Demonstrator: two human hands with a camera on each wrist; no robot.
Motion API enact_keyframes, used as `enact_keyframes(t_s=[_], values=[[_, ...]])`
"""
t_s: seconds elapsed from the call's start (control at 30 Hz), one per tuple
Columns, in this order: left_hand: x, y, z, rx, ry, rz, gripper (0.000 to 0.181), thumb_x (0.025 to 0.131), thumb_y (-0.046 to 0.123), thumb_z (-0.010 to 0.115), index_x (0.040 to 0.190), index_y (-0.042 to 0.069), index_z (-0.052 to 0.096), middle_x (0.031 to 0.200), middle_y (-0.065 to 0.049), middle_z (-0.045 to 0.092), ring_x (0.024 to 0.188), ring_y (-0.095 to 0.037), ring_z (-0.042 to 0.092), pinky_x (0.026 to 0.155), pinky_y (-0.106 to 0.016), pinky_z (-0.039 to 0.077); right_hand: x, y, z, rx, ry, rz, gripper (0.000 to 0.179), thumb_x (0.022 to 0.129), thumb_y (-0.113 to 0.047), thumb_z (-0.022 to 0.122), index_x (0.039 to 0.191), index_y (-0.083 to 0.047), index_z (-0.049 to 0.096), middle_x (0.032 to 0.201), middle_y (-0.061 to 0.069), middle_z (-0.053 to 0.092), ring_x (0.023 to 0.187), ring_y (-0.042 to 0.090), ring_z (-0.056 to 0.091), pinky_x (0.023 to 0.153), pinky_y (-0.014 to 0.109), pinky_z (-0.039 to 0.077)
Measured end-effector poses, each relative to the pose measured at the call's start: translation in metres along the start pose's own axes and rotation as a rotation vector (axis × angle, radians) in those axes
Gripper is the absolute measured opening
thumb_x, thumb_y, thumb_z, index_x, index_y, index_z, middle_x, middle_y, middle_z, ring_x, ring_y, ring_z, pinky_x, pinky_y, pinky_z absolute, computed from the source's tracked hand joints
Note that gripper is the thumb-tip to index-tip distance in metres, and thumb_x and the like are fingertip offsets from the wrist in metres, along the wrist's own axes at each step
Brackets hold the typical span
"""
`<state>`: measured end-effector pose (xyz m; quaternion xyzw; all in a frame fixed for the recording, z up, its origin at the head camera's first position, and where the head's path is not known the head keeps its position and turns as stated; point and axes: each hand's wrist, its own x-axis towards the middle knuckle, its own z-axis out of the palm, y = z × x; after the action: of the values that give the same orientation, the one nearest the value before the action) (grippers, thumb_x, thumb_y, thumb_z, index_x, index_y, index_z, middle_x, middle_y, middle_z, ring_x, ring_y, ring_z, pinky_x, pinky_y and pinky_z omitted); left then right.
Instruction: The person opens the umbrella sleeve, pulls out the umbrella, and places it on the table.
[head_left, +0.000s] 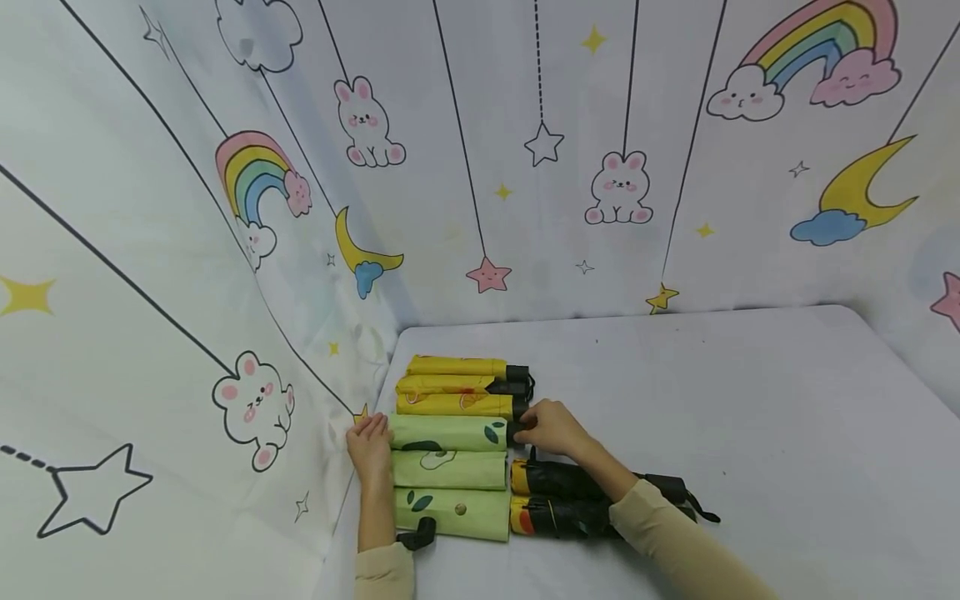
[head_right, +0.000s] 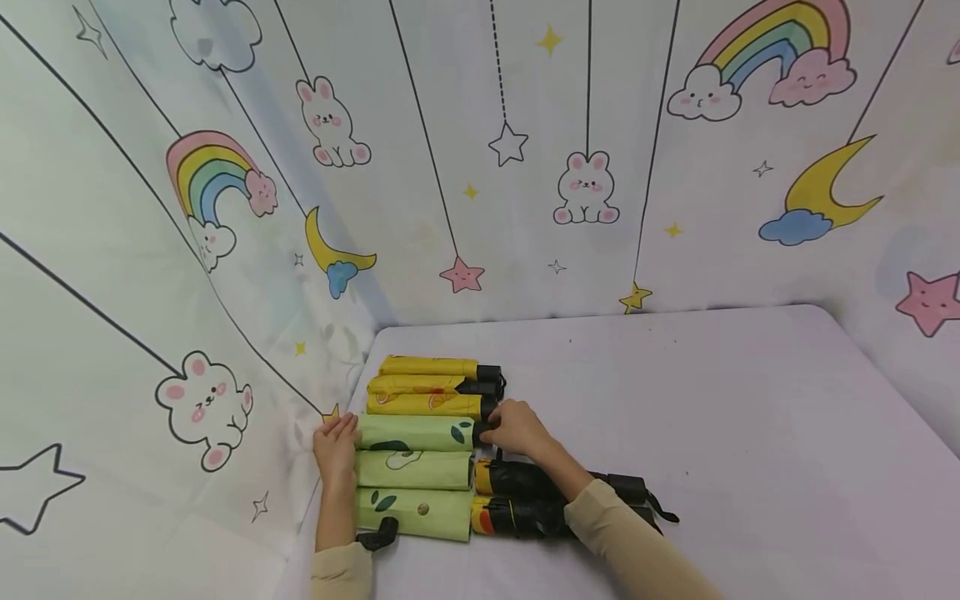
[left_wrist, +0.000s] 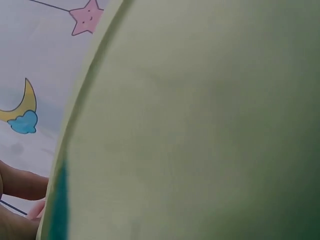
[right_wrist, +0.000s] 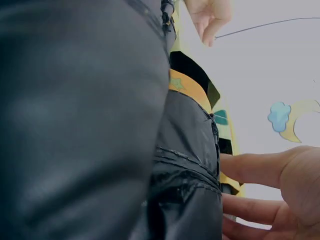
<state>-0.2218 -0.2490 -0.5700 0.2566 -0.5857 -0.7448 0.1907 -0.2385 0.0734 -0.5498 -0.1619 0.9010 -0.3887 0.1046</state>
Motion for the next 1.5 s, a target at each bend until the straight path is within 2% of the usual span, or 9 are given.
enact_keyframes(t_s=[0.3, 0.43, 0.7, 0.77, 0.83, 1.0, 1.1, 1.23, 1.5], values=[[-0.004, 0.000, -0.002, 0.021, -0.034, -0.020, 0.059, 0.099, -0.021, 0.041, 0.155, -0.010, 0.025, 0.154, -0.031, 0.043, 0.145, -0.037, 0.045, 0.120, -0.040, 0.040, 0.002, -0.001, 0.001, -0.033, -0.059, -0.045, 0.029, 0.089, -0.018, 0.085, 0.110, 0.002, 0.079, 0.092, 0.009, 0.078, 0.070, 0.014, 0.068, 0.069, 0.039, 0.062], [-0.004, -0.002, -0.004, 0.009, -0.027, -0.015, 0.057, 0.100, -0.020, 0.040, 0.155, -0.011, 0.025, 0.153, -0.032, 0.043, 0.145, -0.038, 0.045, 0.119, -0.040, 0.040, 0.003, 0.000, 0.002, -0.024, -0.072, -0.051, 0.026, 0.089, -0.017, 0.084, 0.108, 0.000, 0.080, 0.090, 0.007, 0.077, 0.069, 0.012, 0.067, 0.066, 0.037, 0.061], [0.000, -0.008, -0.008, -0.029, 0.007, 0.007, 0.050, 0.102, -0.018, 0.041, 0.150, -0.015, 0.030, 0.147, -0.036, 0.045, 0.142, -0.043, 0.047, 0.119, -0.043, 0.041, 0.005, 0.003, 0.005, 0.090, -0.098, -0.009, 0.032, 0.089, -0.017, 0.085, 0.111, 0.004, 0.078, 0.087, 0.007, 0.076, 0.061, 0.014, 0.059, 0.057, 0.029, 0.049], [0.000, -0.008, -0.008, -0.009, 0.007, 0.006, 0.049, 0.102, -0.018, 0.041, 0.149, -0.015, 0.031, 0.146, -0.035, 0.047, 0.142, -0.042, 0.049, 0.118, -0.044, 0.042, 0.006, 0.004, 0.006, 0.130, -0.109, 0.017, 0.033, 0.089, -0.018, 0.085, 0.112, 0.004, 0.078, 0.088, 0.006, 0.077, 0.062, 0.015, 0.059, 0.058, 0.030, 0.048], [0.000, -0.009, -0.009, 0.015, 0.007, 0.006, 0.049, 0.102, -0.018, 0.041, 0.149, -0.015, 0.032, 0.146, -0.035, 0.048, 0.141, -0.041, 0.049, 0.118, -0.043, 0.042, 0.007, 0.005, 0.007, 0.149, -0.109, 0.048, 0.034, 0.090, -0.021, 0.085, 0.113, 0.002, 0.078, 0.093, 0.006, 0.078, 0.071, 0.017, 0.064, 0.063, 0.032, 0.053], [0.000, -0.010, -0.010, 0.028, 0.004, 0.013, 0.048, 0.102, -0.017, 0.043, 0.148, -0.015, 0.032, 0.146, -0.035, 0.048, 0.141, -0.042, 0.050, 0.118, -0.043, 0.042, 0.008, 0.008, 0.010, 0.235, -0.061, 0.091, 0.034, 0.092, -0.029, 0.083, 0.114, -0.002, 0.080, 0.105, 0.006, 0.078, 0.096, 0.021, 0.072, 0.084, 0.043, 0.062], [-0.001, -0.010, -0.011, 0.035, -0.002, 0.012, 0.047, 0.103, -0.014, 0.045, 0.149, -0.014, 0.032, 0.147, -0.034, 0.047, 0.142, -0.041, 0.049, 0.117, -0.041, 0.043, 0.009, 0.010, 0.011, 0.367, -0.058, 0.106, 0.037, 0.092, -0.028, 0.082, 0.116, -0.001, 0.079, 0.102, 0.007, 0.079, 0.091, 0.023, 0.076, 0.087, 0.046, 0.063], [-0.002, -0.010, -0.013, 0.028, -0.002, 0.002, 0.049, 0.104, -0.013, 0.047, 0.150, -0.013, 0.032, 0.149, -0.034, 0.046, 0.142, -0.041, 0.048, 0.115, -0.039, 0.044, 0.007, 0.006, 0.009, 0.520, -0.069, 0.127, 0.042, 0.091, -0.025, 0.084, 0.119, 0.005, 0.076, 0.095, 0.013, 0.079, 0.081, 0.026, 0.078, 0.084, 0.045, 0.064], [-0.002, -0.008, -0.013, -0.017, 0.005, 0.004, 0.051, 0.103, -0.015, 0.048, 0.150, -0.014, 0.030, 0.150, -0.037, 0.044, 0.142, -0.043, 0.047, 0.116, -0.039, 0.042, 0.002, 0.001, 0.007, 0.634, -0.040, 0.196, 0.039, 0.090, -0.021, 0.085, 0.117, 0.005, 0.076, 0.095, 0.016, 0.079, 0.082, 0.028, 0.079, 0.090, 0.047, 0.062]])
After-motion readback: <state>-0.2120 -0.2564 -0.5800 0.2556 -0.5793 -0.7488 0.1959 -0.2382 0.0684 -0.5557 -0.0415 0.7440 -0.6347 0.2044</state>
